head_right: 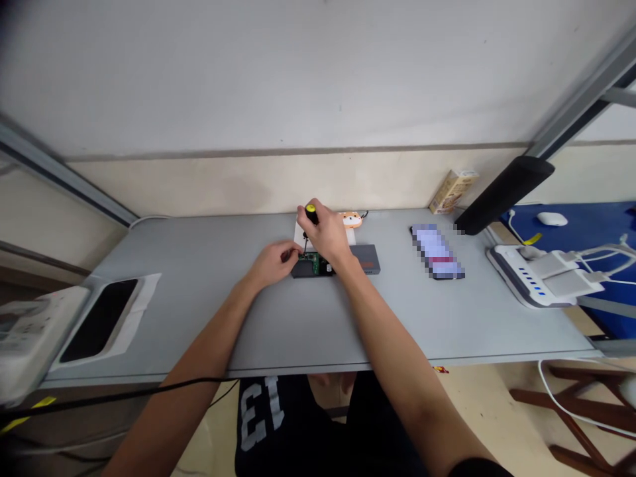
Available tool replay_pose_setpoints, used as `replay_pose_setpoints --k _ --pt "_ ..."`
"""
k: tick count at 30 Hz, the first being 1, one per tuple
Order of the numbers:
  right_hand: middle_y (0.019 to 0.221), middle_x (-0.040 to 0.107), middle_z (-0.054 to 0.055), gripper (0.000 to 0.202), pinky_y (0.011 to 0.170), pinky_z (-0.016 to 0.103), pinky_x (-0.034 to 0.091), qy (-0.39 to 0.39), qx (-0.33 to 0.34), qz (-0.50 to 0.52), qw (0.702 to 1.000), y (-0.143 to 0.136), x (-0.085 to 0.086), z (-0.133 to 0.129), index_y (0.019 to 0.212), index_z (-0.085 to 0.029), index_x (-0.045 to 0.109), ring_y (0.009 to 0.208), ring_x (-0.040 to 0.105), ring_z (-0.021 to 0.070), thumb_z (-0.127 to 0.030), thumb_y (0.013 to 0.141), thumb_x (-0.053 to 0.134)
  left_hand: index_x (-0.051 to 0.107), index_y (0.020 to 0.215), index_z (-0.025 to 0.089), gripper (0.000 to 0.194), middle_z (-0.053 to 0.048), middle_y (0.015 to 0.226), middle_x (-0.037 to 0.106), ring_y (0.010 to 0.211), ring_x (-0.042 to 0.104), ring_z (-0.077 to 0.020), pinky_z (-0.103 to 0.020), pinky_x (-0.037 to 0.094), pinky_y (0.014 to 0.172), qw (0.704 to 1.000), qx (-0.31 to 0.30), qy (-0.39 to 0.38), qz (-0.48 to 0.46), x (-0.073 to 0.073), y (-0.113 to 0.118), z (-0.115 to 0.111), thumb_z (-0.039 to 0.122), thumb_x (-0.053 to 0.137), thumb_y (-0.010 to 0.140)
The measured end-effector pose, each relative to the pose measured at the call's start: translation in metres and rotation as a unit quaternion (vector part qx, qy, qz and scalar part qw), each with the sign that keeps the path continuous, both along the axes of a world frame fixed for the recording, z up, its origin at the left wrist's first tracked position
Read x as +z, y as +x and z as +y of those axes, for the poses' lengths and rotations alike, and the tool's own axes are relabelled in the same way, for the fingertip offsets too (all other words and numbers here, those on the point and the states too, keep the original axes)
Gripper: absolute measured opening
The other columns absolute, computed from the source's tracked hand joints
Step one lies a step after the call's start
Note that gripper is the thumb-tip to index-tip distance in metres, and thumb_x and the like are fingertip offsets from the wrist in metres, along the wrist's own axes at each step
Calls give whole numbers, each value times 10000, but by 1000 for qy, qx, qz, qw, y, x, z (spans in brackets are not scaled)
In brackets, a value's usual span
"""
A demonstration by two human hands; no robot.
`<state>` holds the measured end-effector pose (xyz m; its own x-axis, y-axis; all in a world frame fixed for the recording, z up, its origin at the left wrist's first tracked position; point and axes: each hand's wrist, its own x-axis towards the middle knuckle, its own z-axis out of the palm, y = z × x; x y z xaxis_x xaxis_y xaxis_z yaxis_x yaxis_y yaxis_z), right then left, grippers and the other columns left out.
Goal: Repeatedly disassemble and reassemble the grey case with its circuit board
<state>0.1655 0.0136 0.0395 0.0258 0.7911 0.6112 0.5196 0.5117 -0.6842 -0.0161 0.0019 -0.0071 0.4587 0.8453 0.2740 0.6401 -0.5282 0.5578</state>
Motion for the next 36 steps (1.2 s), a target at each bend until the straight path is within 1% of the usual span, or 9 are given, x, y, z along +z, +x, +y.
replay_pose_setpoints --k 7,12,19,24,27,29,32,34,36 --pt "618 469 -32 294 592 283 350 -6 8 2 1000 0 1 -1 791 -231 473 555 409 121 -443 995 479 703 936 209 212 -26 876 702 744 592 -163 -295 465 726 1000 0 0 -2 -1 1 0 216 491 943" --pt "594 455 -44 301 581 281 332 -2 6 6 1000 -1 0 -1 774 -232 454 540 392 116 -441 986 498 695 928 204 208 -25 866 693 727 582 -158 -291 451 698 1000 -3 1 -1 -1 1 1 214 487 941" --pt "592 459 -40 301 594 289 345 -8 -2 18 1000 0 -1 0 785 -234 456 545 430 124 -452 990 493 694 925 208 214 -26 858 690 719 576 -160 -293 447 685 1000 0 -4 7 1 1 0 225 482 941" --pt "575 392 -56 322 585 296 322 -9 -17 40 999 -1 -3 1 743 -240 394 534 358 120 -426 975 517 693 923 209 212 -26 860 694 722 580 -161 -296 449 690 1000 -1 3 10 3 1 0 214 481 935" --pt "642 383 -41 344 610 295 349 5 -14 69 997 -4 -5 3 723 -245 331 599 364 131 -379 934 565 697 929 210 212 -27 873 700 727 586 -161 -294 452 689 1000 2 3 14 1 1 0 210 485 932" --pt "730 428 -18 314 663 297 402 18 11 114 993 -7 -6 5 743 -244 352 677 424 142 -365 923 579 701 936 210 214 -29 887 705 733 591 -161 -292 458 698 1000 1 1 14 0 1 1 208 487 932" --pt "827 517 2 229 694 295 469 -18 110 226 968 -14 -6 5 880 -246 456 702 519 133 -443 970 528 702 941 211 213 -28 906 714 735 596 -158 -291 462 712 1000 -4 3 10 -2 1 2 205 489 934" --pt "782 524 -18 282 613 277 465 -62 162 284 943 -17 -7 5 959 -255 487 607 512 115 -534 966 530 700 942 210 212 -28 913 717 735 597 -157 -291 463 716 1000 -8 7 8 -2 0 3 205 488 937" --pt "688 458 -53 360 511 257 405 -91 163 311 932 -19 -7 5 945 -260 497 514 438 100 -608 917 587 698 948 209 212 -29 916 717 739 600 -159 -292 466 717 1000 -10 9 8 -3 0 3 206 486 939"
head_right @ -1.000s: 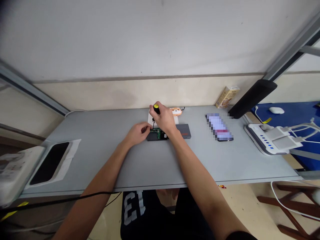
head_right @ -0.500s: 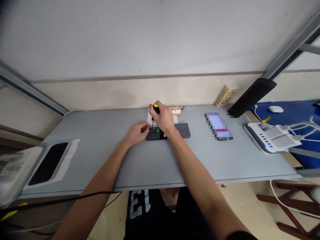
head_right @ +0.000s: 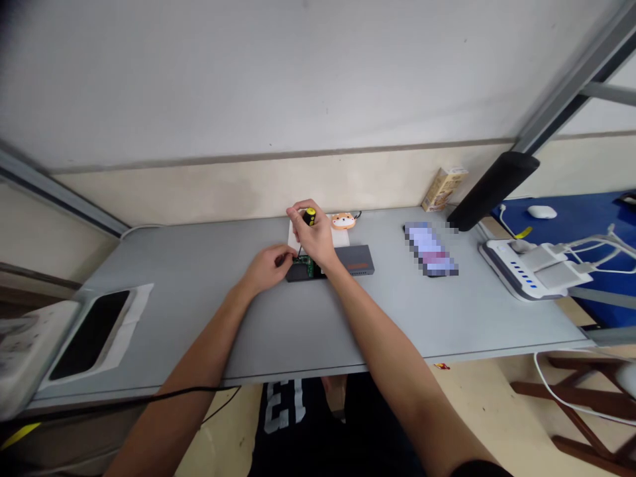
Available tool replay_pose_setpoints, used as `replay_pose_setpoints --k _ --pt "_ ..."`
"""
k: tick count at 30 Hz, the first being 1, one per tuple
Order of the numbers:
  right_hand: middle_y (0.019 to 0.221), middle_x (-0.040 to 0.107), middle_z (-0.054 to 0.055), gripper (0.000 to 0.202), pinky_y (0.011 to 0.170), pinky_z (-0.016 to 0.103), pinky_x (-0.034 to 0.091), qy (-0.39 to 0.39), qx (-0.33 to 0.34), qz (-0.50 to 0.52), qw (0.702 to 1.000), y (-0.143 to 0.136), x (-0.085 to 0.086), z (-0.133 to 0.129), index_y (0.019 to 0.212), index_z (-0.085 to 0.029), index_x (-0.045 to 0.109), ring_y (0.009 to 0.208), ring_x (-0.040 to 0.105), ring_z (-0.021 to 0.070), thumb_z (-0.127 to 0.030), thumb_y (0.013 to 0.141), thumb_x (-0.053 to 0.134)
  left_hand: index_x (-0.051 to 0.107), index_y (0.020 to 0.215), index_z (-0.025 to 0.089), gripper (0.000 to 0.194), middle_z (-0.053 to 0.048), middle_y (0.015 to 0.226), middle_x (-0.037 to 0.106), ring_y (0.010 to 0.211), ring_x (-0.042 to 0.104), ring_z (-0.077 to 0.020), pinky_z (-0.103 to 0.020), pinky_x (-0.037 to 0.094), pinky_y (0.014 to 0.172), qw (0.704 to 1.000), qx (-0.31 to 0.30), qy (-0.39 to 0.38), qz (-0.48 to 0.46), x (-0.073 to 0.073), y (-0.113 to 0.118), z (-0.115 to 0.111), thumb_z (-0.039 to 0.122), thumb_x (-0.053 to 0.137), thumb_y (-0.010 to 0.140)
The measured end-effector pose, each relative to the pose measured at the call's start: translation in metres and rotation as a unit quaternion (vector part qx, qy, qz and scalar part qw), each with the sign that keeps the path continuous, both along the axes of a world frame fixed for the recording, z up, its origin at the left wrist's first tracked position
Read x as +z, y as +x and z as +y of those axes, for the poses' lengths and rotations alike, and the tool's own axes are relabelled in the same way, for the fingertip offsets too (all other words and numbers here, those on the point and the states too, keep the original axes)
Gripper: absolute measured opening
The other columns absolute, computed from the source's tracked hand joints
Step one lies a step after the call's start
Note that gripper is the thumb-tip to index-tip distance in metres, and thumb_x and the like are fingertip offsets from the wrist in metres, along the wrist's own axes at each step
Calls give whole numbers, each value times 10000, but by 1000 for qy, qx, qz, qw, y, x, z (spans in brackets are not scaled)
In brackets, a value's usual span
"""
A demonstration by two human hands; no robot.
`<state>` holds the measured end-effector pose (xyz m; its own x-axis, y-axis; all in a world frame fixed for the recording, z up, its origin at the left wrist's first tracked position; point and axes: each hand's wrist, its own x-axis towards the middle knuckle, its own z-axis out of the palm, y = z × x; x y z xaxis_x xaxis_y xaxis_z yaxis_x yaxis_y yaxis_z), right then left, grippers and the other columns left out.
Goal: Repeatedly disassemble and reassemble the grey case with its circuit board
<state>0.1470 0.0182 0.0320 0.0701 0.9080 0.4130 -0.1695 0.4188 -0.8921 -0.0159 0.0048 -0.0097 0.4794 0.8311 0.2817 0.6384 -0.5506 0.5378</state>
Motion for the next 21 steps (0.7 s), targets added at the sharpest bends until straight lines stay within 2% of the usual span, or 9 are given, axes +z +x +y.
replay_pose_setpoints --k 3,6,9,11,13,15,18,20,21 --pt "635 368 -68 436 460 251 351 -20 -4 25 999 0 -1 1 937 -260 511 485 368 100 -694 909 531 699 958 211 211 -28 910 713 743 602 -161 -292 469 717 1000 0 -3 2 0 0 0 208 490 936" --pt "679 416 -37 514 517 263 420 -24 31 46 998 2 0 2 1068 -252 556 539 436 116 -710 971 344 698 962 213 210 -28 904 706 747 600 -163 -292 468 719 1000 1 -2 2 1 -1 0 215 489 940" --pt "810 525 2 442 603 268 489 -35 51 36 997 4 1 3 996 -251 548 672 576 126 -684 926 491 693 950 215 203 -24 901 702 747 594 -162 -293 464 726 1000 -2 3 -3 0 -1 -1 213 490 942" --pt "890 574 6 437 613 271 507 -43 46 36 997 4 1 4 899 -256 462 692 617 124 -665 866 609 690 938 216 204 -21 896 701 737 588 -158 -291 458 724 1000 -3 4 -7 -1 0 -1 207 486 943" --pt "811 562 -29 494 537 261 466 -51 31 42 997 4 -1 5 857 -266 362 575 563 104 -661 835 658 688 933 214 204 -19 888 699 726 583 -155 -288 451 715 1000 -4 4 -8 -2 0 0 199 485 941" --pt "656 443 -82 525 458 244 377 -54 18 49 997 5 -2 5 847 -274 323 468 437 88 -673 830 663 690 937 211 201 -20 887 700 726 583 -154 -285 447 710 1000 -5 4 -7 -2 0 1 188 490 933" --pt "622 340 -82 469 462 253 359 -47 36 60 996 6 -1 6 923 -274 430 475 396 104 -741 909 473 692 949 208 199 -25 892 700 737 587 -155 -285 451 716 1000 -6 3 -5 -2 -1 1 194 495 936" --pt "661 391 -53 516 516 270 420 -50 61 59 995 8 2 6 1003 -267 507 537 468 120 -752 946 340 690 954 208 196 -25 882 693 736 582 -156 -286 452 714 1000 -2 6 -6 -2 -1 1 204 495 942" --pt "690 430 -39 520 552 275 451 -54 69 59 994 9 3 6 1007 -262 528 584 514 125 -748 943 356 688 954 208 193 -24 873 688 733 579 -156 -286 451 711 1000 -2 6 -5 -2 -1 0 207 495 943"
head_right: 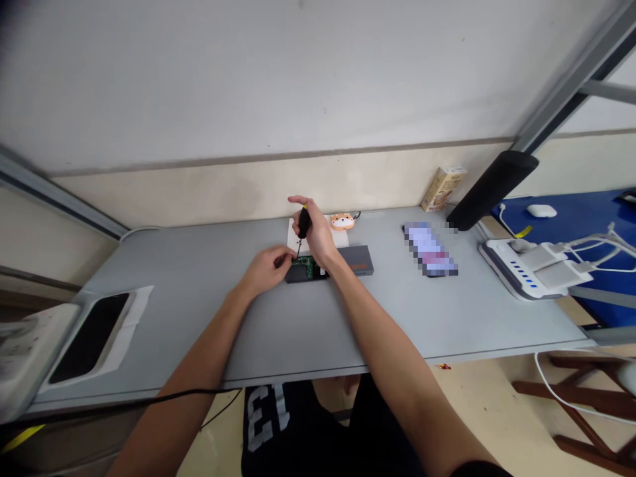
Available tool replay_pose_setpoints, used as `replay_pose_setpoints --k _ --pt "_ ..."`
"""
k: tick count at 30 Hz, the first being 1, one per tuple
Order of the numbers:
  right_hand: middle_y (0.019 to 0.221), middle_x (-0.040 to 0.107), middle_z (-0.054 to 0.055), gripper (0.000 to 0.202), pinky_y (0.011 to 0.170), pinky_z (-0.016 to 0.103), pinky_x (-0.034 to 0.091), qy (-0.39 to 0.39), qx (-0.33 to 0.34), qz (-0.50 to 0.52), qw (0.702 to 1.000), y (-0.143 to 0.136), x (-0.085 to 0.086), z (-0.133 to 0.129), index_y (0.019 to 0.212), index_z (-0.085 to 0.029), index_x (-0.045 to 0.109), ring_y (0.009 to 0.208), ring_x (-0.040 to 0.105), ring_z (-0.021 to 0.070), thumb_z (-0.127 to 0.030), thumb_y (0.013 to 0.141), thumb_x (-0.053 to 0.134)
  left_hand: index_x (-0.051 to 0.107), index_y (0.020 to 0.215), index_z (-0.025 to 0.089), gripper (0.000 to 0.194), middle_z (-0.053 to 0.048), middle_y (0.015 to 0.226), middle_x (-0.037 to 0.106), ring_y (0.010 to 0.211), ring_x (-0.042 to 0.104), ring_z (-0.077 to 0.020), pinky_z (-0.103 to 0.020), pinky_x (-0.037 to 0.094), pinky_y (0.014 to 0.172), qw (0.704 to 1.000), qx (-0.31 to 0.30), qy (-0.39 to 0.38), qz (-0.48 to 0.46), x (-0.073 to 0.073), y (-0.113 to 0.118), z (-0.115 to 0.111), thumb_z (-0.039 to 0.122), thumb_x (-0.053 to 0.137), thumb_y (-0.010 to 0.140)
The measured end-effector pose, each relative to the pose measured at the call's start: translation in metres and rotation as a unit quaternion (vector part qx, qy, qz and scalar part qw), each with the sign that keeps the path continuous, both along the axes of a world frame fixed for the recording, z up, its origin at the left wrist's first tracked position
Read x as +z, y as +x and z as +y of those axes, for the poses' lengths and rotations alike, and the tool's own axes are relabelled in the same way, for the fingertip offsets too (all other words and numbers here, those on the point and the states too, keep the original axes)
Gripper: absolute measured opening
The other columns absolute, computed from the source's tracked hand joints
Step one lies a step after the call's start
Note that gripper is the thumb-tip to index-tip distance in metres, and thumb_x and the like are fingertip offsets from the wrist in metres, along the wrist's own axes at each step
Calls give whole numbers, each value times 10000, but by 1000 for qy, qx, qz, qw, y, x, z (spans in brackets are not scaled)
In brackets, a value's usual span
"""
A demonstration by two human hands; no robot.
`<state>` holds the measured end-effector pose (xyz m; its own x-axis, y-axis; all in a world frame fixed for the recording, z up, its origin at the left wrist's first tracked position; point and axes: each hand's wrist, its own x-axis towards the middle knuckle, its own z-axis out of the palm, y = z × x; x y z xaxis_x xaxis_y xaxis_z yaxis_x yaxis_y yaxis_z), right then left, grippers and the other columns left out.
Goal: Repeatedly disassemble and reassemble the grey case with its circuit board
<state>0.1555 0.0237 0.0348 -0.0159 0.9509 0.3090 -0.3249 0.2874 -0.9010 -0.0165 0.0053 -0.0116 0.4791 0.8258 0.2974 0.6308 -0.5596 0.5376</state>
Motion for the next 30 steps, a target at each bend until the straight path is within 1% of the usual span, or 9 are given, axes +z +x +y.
replay_pose_setpoints --k 3,6,10,13,16,19,24,28,30 --pt "808 536 -13 458 622 273 502 -4 6 18 1000 2 2 -2 888 -251 489 681 605 120 -694 860 604 681 941 207 185 -20 862 682 729 572 -154 -285 449 706 1000 -2 0 -1 1 0 -1 202 496 938" --pt "755 551 -44 511 514 254 429 -5 -6 30 1000 1 0 -3 817 -259 367 545 539 91 -642 817 705 683 928 204 192 -20 864 684 727 570 -151 -281 444 702 1000 -4 -2 1 2 0 -1 191 492 934" --pt "564 368 -97 529 449 239 313 0 -39 33 999 -2 0 -3 814 -263 381 454 360 85 -733 826 625 691 937 203 200 -20 869 690 724 573 -153 -280 438 691 1000 -3 -6 7 2 0 1 183 493 929" --pt "617 403 -58 554 499 250 372 -6 0 60 998 -2 3 -3 932 -254 550 513 411 102 -795 886 440 698 950 204 197 -24 899 701 740 583 -157 -286 446 710 1000 2 -3 6 1 0 1 190 502 933" --pt "707 489 -28 453 573 246 432 -21 32 72 997 0 4 -4 948 -247 610 633 526 111 -693 872 596 693 949 206 185 -19 875 694 732 577 -156 -286 445 709 1000 2 1 0 -1 0 1 182 510 929" --pt "795 552 -29 437 563 237 432 -36 16 96 995 1 2 -4 825 -242 502 659 576 100 -577 778 778 683 932 206 175 -11 842 676 718 563 -150 -284 438 703 1000 -3 6 -3 -1 -1 1 169 512 924" --pt "601 393 -94 481 432 226 266 -22 -26 97 995 0 -2 0 830 -261 410 455 336 67 -627 818 720 688 919 204 184 -11 843 676 706 556 -144 -279 428 685 1000 -5 -2 -3 0 -1 1 166 508 928" --pt "680 452 -52 445 507 241 380 -31 42 136 989 5 0 1 962 -254 574 526 428 81 -694 898 552 699 939 205 192 -12 850 678 712 561 -145 -279 429 683 1000 -4 -2 -4 1 0 0 176 509 935" --pt "783 524 -30 403 586 241 450 -46 54 145 987 8 0 2 940 -248 597 622 531 85 -638 858 649 699 944 205 196 -10 850 678 710 561 -144 -278 430 682 1000 -5 0 -7 1 0 0 172 506 934"
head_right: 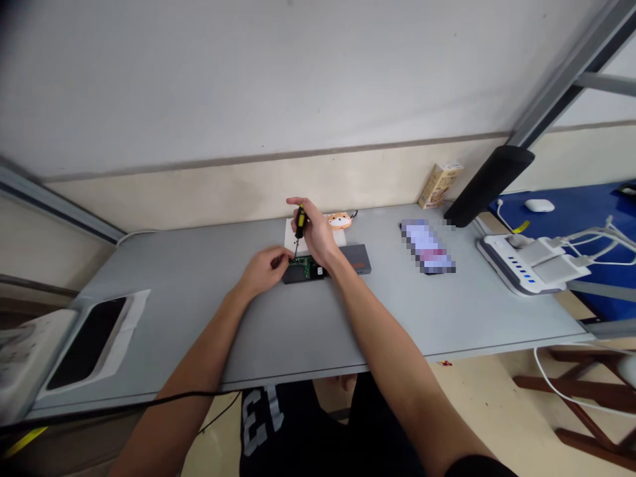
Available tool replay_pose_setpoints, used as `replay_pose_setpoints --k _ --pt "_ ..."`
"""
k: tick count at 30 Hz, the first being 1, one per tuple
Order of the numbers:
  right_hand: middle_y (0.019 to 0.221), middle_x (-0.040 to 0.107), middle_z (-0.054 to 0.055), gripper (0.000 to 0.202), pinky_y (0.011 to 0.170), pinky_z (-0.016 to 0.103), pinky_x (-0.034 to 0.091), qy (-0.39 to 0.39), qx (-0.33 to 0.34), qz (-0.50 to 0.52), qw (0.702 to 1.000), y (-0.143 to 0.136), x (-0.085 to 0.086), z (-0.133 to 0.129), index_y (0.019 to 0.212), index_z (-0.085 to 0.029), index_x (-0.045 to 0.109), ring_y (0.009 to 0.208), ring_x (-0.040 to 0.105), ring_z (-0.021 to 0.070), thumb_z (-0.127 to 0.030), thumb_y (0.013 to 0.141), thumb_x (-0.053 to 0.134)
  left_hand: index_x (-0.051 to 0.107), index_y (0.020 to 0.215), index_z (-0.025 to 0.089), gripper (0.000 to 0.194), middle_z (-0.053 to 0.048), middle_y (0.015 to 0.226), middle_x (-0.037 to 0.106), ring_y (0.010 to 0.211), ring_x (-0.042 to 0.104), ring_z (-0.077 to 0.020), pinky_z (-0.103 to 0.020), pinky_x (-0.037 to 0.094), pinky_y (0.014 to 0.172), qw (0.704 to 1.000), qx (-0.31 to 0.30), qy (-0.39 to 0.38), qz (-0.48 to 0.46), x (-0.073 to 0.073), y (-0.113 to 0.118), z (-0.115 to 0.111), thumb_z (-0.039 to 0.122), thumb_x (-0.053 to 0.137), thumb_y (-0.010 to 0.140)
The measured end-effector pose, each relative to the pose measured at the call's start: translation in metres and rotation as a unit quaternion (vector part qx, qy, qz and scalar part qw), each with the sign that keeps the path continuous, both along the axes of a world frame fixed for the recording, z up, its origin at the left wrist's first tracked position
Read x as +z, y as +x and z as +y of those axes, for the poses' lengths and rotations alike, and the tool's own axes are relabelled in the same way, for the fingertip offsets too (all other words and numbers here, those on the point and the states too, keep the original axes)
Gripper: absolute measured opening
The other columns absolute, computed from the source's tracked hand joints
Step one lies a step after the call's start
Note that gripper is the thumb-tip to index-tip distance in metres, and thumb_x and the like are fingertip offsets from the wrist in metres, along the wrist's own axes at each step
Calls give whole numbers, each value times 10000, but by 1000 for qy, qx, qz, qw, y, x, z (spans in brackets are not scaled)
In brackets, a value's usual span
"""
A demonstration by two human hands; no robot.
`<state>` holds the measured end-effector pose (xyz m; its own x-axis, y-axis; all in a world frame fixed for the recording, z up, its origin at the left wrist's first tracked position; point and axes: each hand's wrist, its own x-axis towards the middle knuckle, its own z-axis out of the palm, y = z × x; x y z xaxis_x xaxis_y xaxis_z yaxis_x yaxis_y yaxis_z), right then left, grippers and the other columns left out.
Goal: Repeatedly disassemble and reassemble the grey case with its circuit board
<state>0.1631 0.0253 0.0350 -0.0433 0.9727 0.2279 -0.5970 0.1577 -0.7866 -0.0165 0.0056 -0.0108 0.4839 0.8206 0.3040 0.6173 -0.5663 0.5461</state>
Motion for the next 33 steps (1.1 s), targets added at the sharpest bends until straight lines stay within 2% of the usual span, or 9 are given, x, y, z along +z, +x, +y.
replay_pose_setpoints --k 3,6,10,14,17,20,23,27,33 --pt "894 587 -23 455 628 247 482 -13 -19 0 1000 0 -1 -1 815 -238 489 685 599 90 -547 744 815 697 942 206 192 -9 855 682 712 562 -144 -279 430 684 1000 0 1 -1 -1 0 0 168 509 930" --pt "716 536 -61 555 490 242 369 -11 -56 -41 998 -4 -1 -2 774 -249 362 506 465 71 -592 751 798 693 935 206 187 -8 850 682 712 562 -146 -280 429 685 1000 3 2 3 -2 0 0 169 510 930" --pt "592 368 -81 485 454 246 287 10 -52 -43 998 -8 0 -3 818 -253 470 465 327 82 -714 847 615 688 933 209 182 -7 848 679 707 559 -147 -282 431 686 1000 2 2 6 -2 -1 0 176 509 929" --pt "740 495 -33 416 583 253 441 -10 -1 -12 1000 -3 2 -3 903 -250 590 610 516 100 -659 847 642 695 938 211 188 -13 857 683 720 569 -154 -290 447 708 1000 4 6 6 -1 -1 0 189 508 934" --pt "847 554 -25 446 643 250 486 -28 -14 1 1000 -1 1 -2 813 -245 487 731 612 113 -536 733 815 697 941 210 195 -17 872 690 732 577 -155 -290 453 714 1000 0 6 3 -1 -1 0 180 505 928" --pt "707 489 -71 564 494 235 378 -33 -56 -23 998 -3 0 -2 797 -258 355 527 472 79 -551 721 830 695 941 209 192 -15 883 697 728 580 -151 -287 452 709 1000 0 2 2 -1 -1 1 176 506 924" --pt "581 340 -102 542 442 235 279 -17 -91 -58 994 -6 0 -2 814 -265 371 456 292 77 -681 782 718 692 938 206 181 -16 868 698 716 579 -150 -289 451 703 1000 0 -1 7 0 -1 0 187 512 924" --pt "660 424 -52 527 522 248 389 5 -34 -8 999 -5 2 -3 955 -257 575 534 417 94 -770 888 478 684 933 208 178 -13 848 686 702 563 -149 -284 438 680 1000 6 -1 7 1 -1 0 193 507 929" --pt "833 564 -33 450 621 237 473 -4 -40 10 999 -1 -3 -1 819 -238 488 663 576 84 -549 763 807 689 938 210 185 -16 857 679 714 564 -149 -281 444 689 1000 0 1 6 1 -1 0 185 506 933"
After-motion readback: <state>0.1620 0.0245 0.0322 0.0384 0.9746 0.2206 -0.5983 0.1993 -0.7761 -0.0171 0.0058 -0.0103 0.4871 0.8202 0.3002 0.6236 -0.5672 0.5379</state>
